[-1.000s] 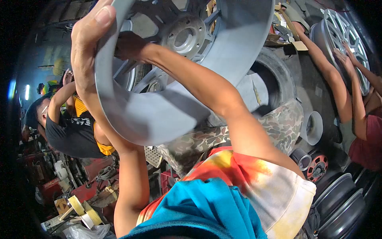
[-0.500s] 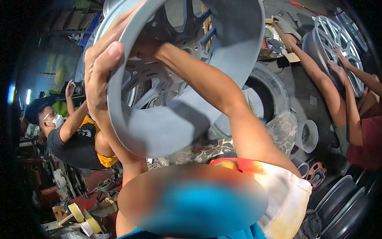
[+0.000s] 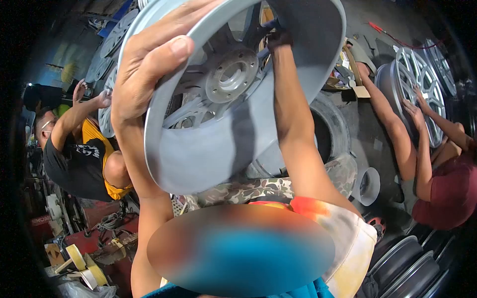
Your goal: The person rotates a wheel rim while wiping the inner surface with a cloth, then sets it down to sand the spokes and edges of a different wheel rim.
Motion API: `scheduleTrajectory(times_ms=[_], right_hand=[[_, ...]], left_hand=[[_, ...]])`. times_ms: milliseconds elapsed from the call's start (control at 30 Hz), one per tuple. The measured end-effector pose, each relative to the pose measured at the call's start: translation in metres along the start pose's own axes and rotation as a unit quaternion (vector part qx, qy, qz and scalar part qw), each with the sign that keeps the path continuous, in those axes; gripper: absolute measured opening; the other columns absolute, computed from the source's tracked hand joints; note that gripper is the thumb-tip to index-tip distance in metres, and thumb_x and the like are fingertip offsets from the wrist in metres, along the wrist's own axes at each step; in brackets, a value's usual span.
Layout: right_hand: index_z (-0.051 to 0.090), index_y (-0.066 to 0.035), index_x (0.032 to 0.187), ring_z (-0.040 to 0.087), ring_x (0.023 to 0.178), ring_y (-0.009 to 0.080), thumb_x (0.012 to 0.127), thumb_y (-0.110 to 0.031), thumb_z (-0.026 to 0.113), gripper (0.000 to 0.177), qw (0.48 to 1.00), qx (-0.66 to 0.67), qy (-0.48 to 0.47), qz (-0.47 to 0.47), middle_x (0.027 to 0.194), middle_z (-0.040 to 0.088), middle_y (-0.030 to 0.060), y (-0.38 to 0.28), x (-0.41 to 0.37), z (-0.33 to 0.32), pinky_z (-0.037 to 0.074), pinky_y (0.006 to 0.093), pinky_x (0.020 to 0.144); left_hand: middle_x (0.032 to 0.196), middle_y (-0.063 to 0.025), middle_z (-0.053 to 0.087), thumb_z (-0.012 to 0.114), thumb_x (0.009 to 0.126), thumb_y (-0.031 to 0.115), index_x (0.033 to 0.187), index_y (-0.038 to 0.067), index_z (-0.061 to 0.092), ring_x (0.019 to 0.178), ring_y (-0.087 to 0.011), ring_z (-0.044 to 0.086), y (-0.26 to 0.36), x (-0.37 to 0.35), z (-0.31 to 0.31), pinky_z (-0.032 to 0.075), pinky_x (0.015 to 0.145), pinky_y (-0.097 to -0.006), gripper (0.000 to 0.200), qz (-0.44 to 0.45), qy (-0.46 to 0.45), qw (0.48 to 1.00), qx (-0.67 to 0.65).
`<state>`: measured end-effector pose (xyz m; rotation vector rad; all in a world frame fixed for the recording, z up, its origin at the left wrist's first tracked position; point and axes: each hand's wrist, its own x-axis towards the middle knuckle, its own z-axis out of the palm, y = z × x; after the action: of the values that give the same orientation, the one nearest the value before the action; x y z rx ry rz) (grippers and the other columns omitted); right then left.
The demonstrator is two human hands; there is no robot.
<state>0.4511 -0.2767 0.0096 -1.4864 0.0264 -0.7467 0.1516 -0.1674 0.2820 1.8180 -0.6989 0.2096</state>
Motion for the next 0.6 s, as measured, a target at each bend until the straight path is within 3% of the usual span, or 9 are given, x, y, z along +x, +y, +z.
scheduleTrajectory(times_ms=[67,100,167,200,233,267,333,467,600], right_hand=[[0.068,-0.007,0.095,0.062,0.080,0.0279,0.086,-0.025,0.069,0.020,0.985,-0.156,0.013,-0.078,0.091,0.066,0.0108,0.043,-0.013,-0.025,0.049,0.0380,0.074],[0.068,-0.007,0.094,0.062,0.080,0.0288,0.086,-0.025,0.069,0.020,0.964,-0.229,0.005,-0.134,0.091,0.066,0.0112,0.058,-0.019,-0.042,0.049,0.0386,0.073],[0.068,-0.006,0.093,0.062,0.079,0.0307,0.086,-0.024,0.069,0.019,0.895,-0.331,-0.054,-0.295,0.090,0.065,0.0120,0.068,-0.016,-0.076,0.049,0.0397,0.073],[0.070,-0.006,0.085,0.061,0.081,0.0396,0.086,-0.024,0.066,0.018,0.843,-0.324,-0.121,-0.412,0.095,0.067,0.0187,0.044,-0.007,-0.091,0.048,0.0463,0.075],[0.071,-0.008,0.079,0.065,0.084,0.0354,0.087,-0.026,0.067,0.021,0.788,-0.360,-0.175,-0.468,0.101,0.070,0.0180,0.065,0.014,-0.095,0.050,0.0444,0.076],[0.073,-0.009,0.083,0.067,0.092,0.0311,0.088,-0.023,0.065,0.016,0.736,-0.453,-0.293,-0.409,0.105,0.071,0.0169,0.003,0.015,-0.094,0.051,0.0445,0.079],[0.075,-0.010,0.089,0.068,0.104,0.0276,0.088,-0.023,0.064,0.016,0.671,-0.443,-0.309,-0.507,0.117,0.069,0.0154,0.024,0.065,-0.064,0.054,0.0420,0.089],[0.076,-0.010,0.092,0.068,0.108,0.0283,0.089,-0.022,0.063,0.017,0.569,-0.468,-0.447,-0.507,0.123,0.068,0.0144,0.071,0.118,-0.061,0.054,0.0418,0.093],[0.076,-0.010,0.095,0.067,0.112,0.0290,0.089,-0.020,0.062,0.018,0.509,-0.475,-0.518,-0.496,0.129,0.066,0.0135,0.166,0.090,-0.097,0.054,0.0416,0.097]], left_hand=[[0.137,-0.0239,0.061,0.066,0.091,0.016,0.134,-0.011,0.060,0.129,-0.0293,0.057,-0.002,0.002,-0.001,0.039,0.111,-0.0373,0.051,0.009,0.007,1.000,0.027],[0.137,-0.0235,0.062,0.066,0.091,0.016,0.133,-0.010,0.060,0.128,-0.0293,0.057,-0.003,0.001,-0.003,0.040,0.109,-0.0368,0.050,-0.021,0.022,0.999,-0.042],[0.136,-0.0226,0.062,0.065,0.092,0.015,0.133,-0.009,0.061,0.126,-0.0292,0.059,-0.004,-0.002,-0.002,0.043,0.107,-0.0360,0.048,-0.087,0.053,0.978,-0.182],[0.135,-0.0219,0.063,0.065,0.090,0.013,0.132,-0.009,0.062,0.124,-0.0290,0.060,0.015,0.000,0.006,0.044,0.105,-0.0341,0.047,-0.124,0.082,0.963,-0.223],[0.131,-0.0205,0.064,0.063,0.089,0.011,0.129,-0.010,0.064,0.118,-0.0278,0.062,0.009,0.003,-0.002,0.046,0.101,-0.0329,0.045,-0.061,0.025,0.979,-0.192],[0.131,-0.0205,0.064,0.063,0.089,0.011,0.129,-0.010,0.064,0.118,-0.0278,0.062,0.003,0.005,-0.005,0.046,0.101,-0.0329,0.045,-0.067,0.035,0.977,-0.198],[0.123,-0.0183,0.067,0.063,0.091,0.014,0.128,-0.009,0.065,0.111,-0.0248,0.063,-0.011,0.007,-0.007,0.047,0.096,-0.0322,0.043,-0.011,0.028,0.984,-0.178],[0.109,-0.0137,0.072,0.063,0.093,0.018,0.124,-0.006,0.068,0.098,-0.0187,0.064,-0.021,0.016,-0.014,0.049,0.086,-0.0308,0.040,0.116,-0.010,0.988,-0.105],[0.109,-0.0135,0.072,0.063,0.093,0.018,0.124,-0.006,0.068,0.097,-0.0184,0.064,-0.014,0.013,-0.007,0.049,0.085,-0.0307,0.040,0.118,-0.007,0.990,-0.072]])
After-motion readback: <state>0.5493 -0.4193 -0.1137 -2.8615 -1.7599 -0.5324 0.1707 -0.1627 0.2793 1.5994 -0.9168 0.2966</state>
